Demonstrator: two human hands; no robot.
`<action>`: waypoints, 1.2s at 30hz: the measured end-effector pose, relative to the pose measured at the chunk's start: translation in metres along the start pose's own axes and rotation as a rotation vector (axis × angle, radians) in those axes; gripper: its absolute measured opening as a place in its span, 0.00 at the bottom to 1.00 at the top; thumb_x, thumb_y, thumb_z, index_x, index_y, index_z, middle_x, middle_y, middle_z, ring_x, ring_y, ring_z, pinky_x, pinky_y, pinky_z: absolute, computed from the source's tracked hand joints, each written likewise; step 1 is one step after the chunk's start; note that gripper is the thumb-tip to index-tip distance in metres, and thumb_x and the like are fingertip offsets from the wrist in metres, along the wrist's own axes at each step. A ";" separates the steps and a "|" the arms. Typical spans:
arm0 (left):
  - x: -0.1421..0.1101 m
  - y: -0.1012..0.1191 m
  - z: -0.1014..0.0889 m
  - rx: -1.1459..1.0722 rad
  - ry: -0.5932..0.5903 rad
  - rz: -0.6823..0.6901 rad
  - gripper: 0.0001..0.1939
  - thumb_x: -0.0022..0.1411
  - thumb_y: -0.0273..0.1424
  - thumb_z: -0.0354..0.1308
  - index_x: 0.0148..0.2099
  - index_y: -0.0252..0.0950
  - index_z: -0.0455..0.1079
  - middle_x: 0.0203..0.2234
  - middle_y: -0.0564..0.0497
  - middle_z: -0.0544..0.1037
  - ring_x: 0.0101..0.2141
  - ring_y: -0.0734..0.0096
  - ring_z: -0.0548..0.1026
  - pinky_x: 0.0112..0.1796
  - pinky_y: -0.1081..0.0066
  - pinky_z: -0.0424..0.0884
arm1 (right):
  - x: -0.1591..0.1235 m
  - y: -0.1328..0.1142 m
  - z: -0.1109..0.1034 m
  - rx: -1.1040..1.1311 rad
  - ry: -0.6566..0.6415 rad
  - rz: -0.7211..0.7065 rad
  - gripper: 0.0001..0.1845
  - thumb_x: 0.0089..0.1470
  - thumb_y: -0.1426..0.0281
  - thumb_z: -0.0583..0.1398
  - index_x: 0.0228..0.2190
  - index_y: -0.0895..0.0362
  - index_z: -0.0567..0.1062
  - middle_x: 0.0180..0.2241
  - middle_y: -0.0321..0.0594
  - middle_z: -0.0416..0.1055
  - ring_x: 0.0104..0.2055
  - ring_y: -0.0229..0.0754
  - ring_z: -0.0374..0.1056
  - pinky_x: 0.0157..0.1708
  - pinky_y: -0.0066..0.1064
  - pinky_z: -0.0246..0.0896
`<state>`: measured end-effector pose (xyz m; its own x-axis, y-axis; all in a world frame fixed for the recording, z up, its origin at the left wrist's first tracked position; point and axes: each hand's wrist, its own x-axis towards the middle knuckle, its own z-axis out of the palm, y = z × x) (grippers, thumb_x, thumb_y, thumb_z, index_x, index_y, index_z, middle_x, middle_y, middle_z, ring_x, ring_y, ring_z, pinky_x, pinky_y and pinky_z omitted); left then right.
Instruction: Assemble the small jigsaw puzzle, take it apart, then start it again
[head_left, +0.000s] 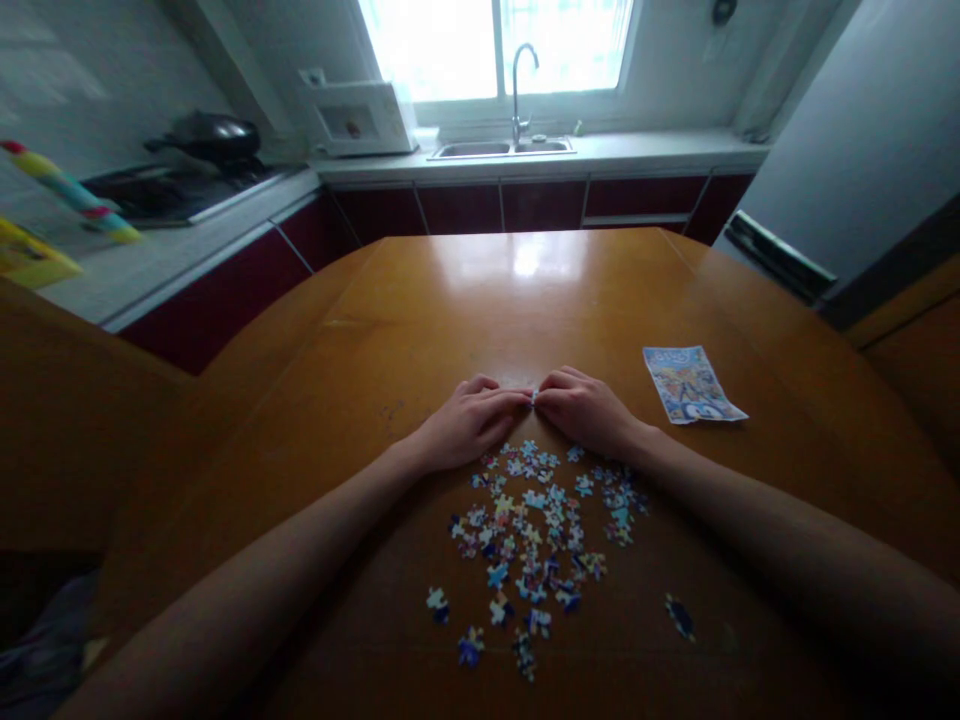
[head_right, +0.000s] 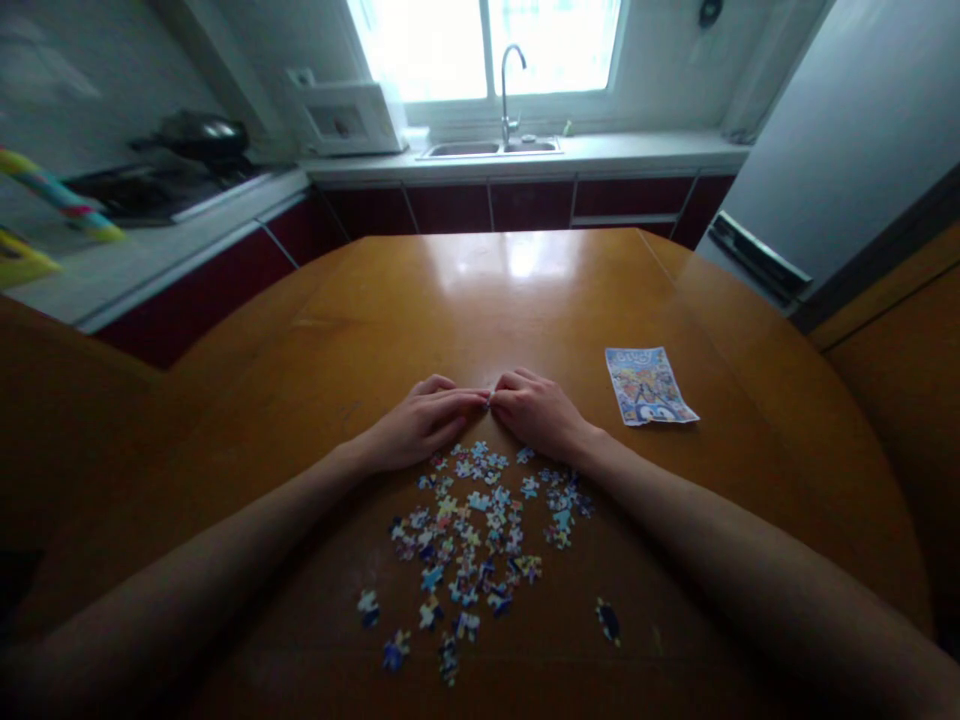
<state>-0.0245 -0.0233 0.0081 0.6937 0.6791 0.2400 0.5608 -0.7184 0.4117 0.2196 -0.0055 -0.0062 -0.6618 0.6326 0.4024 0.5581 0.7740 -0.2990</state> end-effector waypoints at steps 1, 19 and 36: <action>0.000 -0.001 0.000 0.008 0.000 0.013 0.17 0.73 0.36 0.50 0.61 0.49 0.68 0.57 0.55 0.74 0.49 0.61 0.68 0.55 0.55 0.64 | -0.001 0.000 0.000 0.014 0.006 0.002 0.12 0.64 0.72 0.56 0.35 0.53 0.80 0.37 0.42 0.74 0.41 0.42 0.66 0.41 0.34 0.63; 0.001 -0.006 0.001 -0.016 -0.001 0.030 0.19 0.74 0.35 0.48 0.63 0.51 0.66 0.58 0.55 0.74 0.48 0.61 0.68 0.53 0.57 0.64 | 0.001 0.002 -0.003 0.106 0.050 0.093 0.07 0.60 0.71 0.61 0.31 0.53 0.80 0.34 0.41 0.75 0.40 0.44 0.68 0.39 0.36 0.62; 0.000 -0.004 0.005 0.101 0.031 0.038 0.22 0.71 0.26 0.48 0.62 0.50 0.68 0.59 0.52 0.71 0.53 0.56 0.65 0.55 0.52 0.62 | 0.001 0.004 -0.002 0.135 0.060 0.111 0.05 0.59 0.70 0.63 0.35 0.52 0.82 0.36 0.43 0.74 0.43 0.46 0.67 0.43 0.38 0.64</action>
<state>-0.0239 -0.0214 0.0018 0.7018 0.6543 0.2816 0.5781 -0.7541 0.3116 0.2220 -0.0014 -0.0057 -0.5662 0.7149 0.4103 0.5509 0.6985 -0.4567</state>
